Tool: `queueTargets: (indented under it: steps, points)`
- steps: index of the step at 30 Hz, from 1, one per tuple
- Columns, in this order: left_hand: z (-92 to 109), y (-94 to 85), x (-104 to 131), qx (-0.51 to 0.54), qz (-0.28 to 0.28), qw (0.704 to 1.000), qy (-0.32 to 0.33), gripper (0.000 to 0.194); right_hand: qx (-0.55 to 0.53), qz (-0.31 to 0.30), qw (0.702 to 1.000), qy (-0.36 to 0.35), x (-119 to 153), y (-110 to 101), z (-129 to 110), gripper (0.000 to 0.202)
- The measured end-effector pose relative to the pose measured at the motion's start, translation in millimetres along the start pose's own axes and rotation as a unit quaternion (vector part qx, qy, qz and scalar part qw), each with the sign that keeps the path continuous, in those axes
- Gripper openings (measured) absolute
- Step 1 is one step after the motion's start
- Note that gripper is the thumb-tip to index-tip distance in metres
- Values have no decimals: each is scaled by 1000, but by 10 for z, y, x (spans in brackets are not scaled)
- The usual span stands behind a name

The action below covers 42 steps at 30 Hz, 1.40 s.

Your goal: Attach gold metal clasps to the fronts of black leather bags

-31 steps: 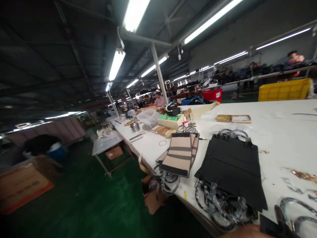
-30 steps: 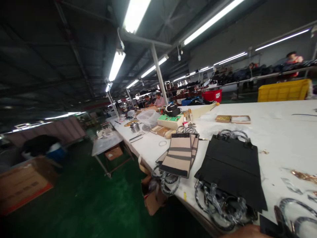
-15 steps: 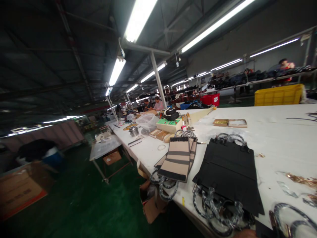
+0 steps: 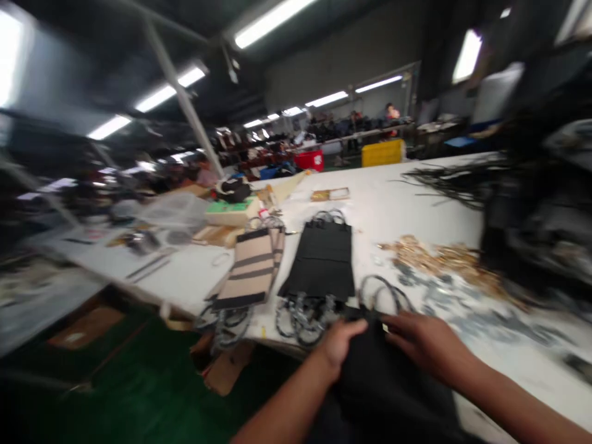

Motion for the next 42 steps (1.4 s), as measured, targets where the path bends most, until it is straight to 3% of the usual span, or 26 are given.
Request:
queueTargets:
  steps: [2, 5, 11, 22, 27, 33, 42]
  points:
    - [-84, -24, -131, -3, 16, 1000, -22, 47, 22, -95, 995, 30, 35, 23, 72, 19]
    - [-107, -43, -235, 20, 15, 999, -36, 41, 69, -126, 988, 64, -70, 46, 135, 14]
    - [-58, -20, -178, 25, 24, 999, -12, 45, 64, -124, 990, 37, -108, 10, 114, 10]
    - [-66, -51, -217, 8, 24, 999, -21, 44, 87, -123, 986, -76, -112, 86, 165, 22]
    - [-48, -35, -219, -4, 22, 1000, -18, 37, 63, -143, 986, -55, -141, 93, 174, 19]
    - [-30, -15, -207, -14, 22, 999, -23, 37, 58, -82, 994, 36, -41, 192, 179, 17]
    - [-49, -4, -197, 0, 23, 1000, -18, 42, 123, -101, 987, -28, -43, 165, 71, 23]
Point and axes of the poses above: each hand's wrist, its own x-axis away from the middle knuckle, its own y-axis out of the palm, z = x × y, the point moved 3 cm from there along -x, towards the middle knuckle, and after that the axes turned 15 degrees about x, right-handed, at the moved point
